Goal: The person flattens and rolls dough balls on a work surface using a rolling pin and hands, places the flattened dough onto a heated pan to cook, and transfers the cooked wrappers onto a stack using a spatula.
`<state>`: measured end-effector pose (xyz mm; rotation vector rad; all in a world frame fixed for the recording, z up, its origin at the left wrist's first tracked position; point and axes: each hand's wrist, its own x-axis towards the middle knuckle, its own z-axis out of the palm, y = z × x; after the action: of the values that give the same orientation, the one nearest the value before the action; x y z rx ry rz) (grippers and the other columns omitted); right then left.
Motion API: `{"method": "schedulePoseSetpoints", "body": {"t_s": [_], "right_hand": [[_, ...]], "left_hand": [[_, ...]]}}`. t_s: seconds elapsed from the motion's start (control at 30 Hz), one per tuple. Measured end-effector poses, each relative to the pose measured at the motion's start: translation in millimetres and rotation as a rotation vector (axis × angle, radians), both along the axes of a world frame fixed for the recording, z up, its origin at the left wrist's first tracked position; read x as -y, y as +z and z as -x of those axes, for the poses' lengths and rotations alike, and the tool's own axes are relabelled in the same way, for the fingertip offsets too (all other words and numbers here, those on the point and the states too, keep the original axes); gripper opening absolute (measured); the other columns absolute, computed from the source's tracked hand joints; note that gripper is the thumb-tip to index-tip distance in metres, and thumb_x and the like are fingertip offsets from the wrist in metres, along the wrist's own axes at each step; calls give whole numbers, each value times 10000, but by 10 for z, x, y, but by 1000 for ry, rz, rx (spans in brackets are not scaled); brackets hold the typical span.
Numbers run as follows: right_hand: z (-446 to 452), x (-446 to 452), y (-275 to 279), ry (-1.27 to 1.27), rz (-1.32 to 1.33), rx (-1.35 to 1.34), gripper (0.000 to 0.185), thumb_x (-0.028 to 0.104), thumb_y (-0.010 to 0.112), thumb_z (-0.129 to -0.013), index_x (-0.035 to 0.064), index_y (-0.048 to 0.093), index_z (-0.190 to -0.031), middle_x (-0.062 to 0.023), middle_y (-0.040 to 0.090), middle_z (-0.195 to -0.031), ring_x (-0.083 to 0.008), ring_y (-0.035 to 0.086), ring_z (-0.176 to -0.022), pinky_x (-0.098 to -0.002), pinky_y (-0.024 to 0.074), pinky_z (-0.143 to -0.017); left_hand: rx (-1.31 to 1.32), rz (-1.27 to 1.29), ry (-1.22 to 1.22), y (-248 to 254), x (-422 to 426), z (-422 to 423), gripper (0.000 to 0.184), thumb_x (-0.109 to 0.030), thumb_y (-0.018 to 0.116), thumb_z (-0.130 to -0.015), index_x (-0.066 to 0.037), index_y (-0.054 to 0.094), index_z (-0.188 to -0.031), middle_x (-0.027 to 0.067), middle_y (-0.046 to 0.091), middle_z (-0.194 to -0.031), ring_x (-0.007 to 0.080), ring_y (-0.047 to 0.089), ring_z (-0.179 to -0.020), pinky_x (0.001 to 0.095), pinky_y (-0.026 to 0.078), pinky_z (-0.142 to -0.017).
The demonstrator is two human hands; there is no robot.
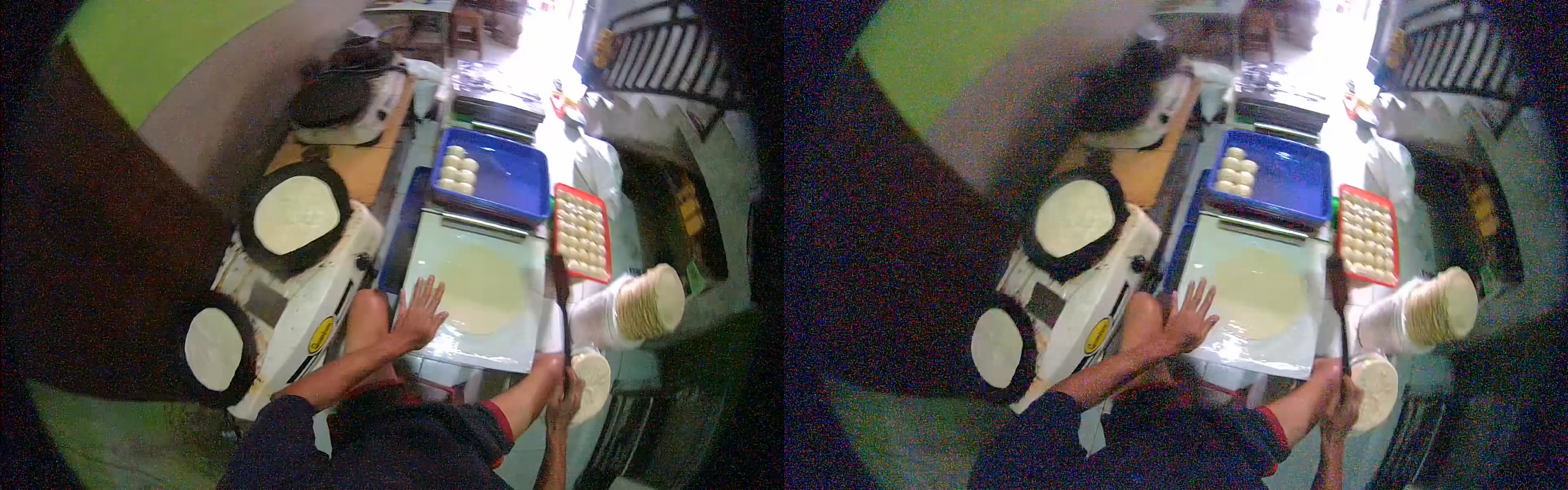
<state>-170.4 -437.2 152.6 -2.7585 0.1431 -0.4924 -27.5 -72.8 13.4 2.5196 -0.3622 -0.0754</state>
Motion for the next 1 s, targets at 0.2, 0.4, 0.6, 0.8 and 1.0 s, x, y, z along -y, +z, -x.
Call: {"method": "schedulePoseSetpoints", "body": {"t_s": [0.2,0.4,0.6,0.8,1.0], "right_hand": [[-1406,-3585,640,688,-221,-194,332,30,605,-901,87,633,-1227,-200,629,-969,-403,652,-839,-452,528,-733],[-1301,-4259,928,838,0,-347,323,111,613,-914,130,619,-1237,-180,586,-882,-418,634,-754,-503,521,-657],[-2243,-5107,-444,951,-124,-153,394,97,587,-914,157,602,-1303,-201,597,-992,-428,642,-856,-507,522,-731],[-2669,-6131,-187,1144,-749,-220,309,151,669,-936,69,637,-1232,-51,629,-805,-147,592,-736,-336,512,-675],[-3059,-5763,338,887,-907,-789,305,192,610,-982,133,605,-1282,40,568,-789,-62,463,-570,-240,359,-468]], "left_hand": [[44,-103,96,531,-1651,187,715,-374,521,-991,-71,236,-1572,255,142,-1624,453,172,-1492,691,187,-1140],[161,85,353,151,-2437,896,601,-365,591,-958,-51,450,-1451,292,339,-1519,471,328,-1404,610,249,-1133],[-51,1072,579,-38,-2284,1044,536,-298,621,-952,-35,509,-1405,243,361,-1544,419,354,-1419,579,297,-1112],[-70,1109,526,190,-2414,1136,502,-232,674,-917,0,535,-1340,253,386,-1511,398,406,-1382,508,371,-1097],[292,356,371,558,-2961,816,423,-225,686,-888,-13,619,-1248,287,446,-1472,445,434,-1370,470,363,-1140]]}}
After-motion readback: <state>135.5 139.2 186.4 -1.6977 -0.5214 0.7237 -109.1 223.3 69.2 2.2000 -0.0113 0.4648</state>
